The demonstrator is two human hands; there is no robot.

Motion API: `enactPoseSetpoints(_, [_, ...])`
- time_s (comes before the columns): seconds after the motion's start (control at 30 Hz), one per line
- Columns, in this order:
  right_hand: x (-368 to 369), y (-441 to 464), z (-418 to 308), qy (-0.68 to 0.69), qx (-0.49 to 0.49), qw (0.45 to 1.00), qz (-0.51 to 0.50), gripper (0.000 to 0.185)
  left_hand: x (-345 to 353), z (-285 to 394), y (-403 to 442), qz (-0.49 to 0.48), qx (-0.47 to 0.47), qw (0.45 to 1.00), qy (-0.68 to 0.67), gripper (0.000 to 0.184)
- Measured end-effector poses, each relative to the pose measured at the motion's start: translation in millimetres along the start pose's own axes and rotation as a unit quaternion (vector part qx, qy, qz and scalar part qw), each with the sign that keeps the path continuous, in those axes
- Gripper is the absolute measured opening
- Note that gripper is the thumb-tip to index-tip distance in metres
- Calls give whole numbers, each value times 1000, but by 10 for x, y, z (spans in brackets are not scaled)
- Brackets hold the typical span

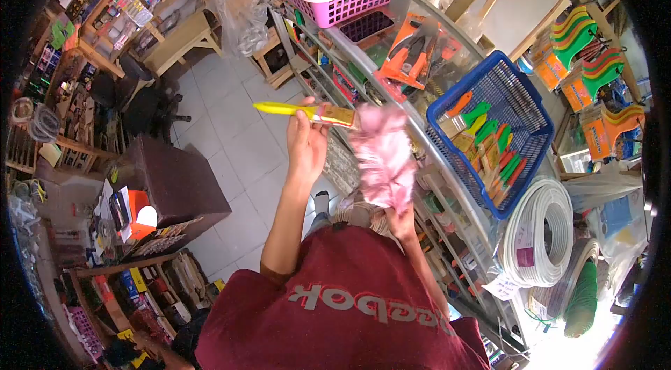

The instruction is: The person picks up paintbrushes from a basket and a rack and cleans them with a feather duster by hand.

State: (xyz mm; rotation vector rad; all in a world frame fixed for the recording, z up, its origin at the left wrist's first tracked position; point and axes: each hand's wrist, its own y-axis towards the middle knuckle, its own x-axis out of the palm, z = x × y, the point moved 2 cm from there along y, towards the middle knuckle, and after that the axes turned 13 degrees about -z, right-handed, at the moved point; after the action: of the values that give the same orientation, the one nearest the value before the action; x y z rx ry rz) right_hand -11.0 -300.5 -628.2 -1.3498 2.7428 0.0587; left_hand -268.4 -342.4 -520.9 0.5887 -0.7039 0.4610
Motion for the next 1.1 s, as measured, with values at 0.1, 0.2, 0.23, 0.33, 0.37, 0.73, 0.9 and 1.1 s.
enactPoseSetpoints(0.1, [-11, 174, -138, -87, 26, 995, 47, 19, 139, 72, -39, -30, -10, 999, 14, 38])
enactPoseSetpoints(0.2, [72, 167, 301, 139, 11, 982, 126, 23, 211, 147, -82, -26, -22, 999, 9, 33])
enactPoseSetpoints(0.23, [109, 133, 397, 174, -21, 976, 131, 24, 225, 148, -84, -26, -22, 999, 9, 32])
enactPoseSetpoints(0.33, [31, 200, 291, -270, -48, 962, -15, 30, 213, 144, -51, -34, -13, 997, 67, 29])
enactPoseSetpoints(0.37, [59, 217, 323, -256, 53, 964, -44, 28, 215, 143, -30, -39, -7, 995, 95, 29])
enactPoseSetpoints(0.73, [-195, -9, 368, -107, 136, 984, -45, 25, 752, 427, 851, -168, -101, 938, 287, 39])
enactPoseSetpoints(0.9, [-372, -111, 304, -87, 147, 985, -12, 25, 1918, 844, 1263, -256, -1, 894, 369, 36])
enactPoseSetpoints(1.1, [-542, -184, 278, -68, 161, 985, 6, 24, 3199, 1321, 1979, -356, 199, 804, 433, 19])
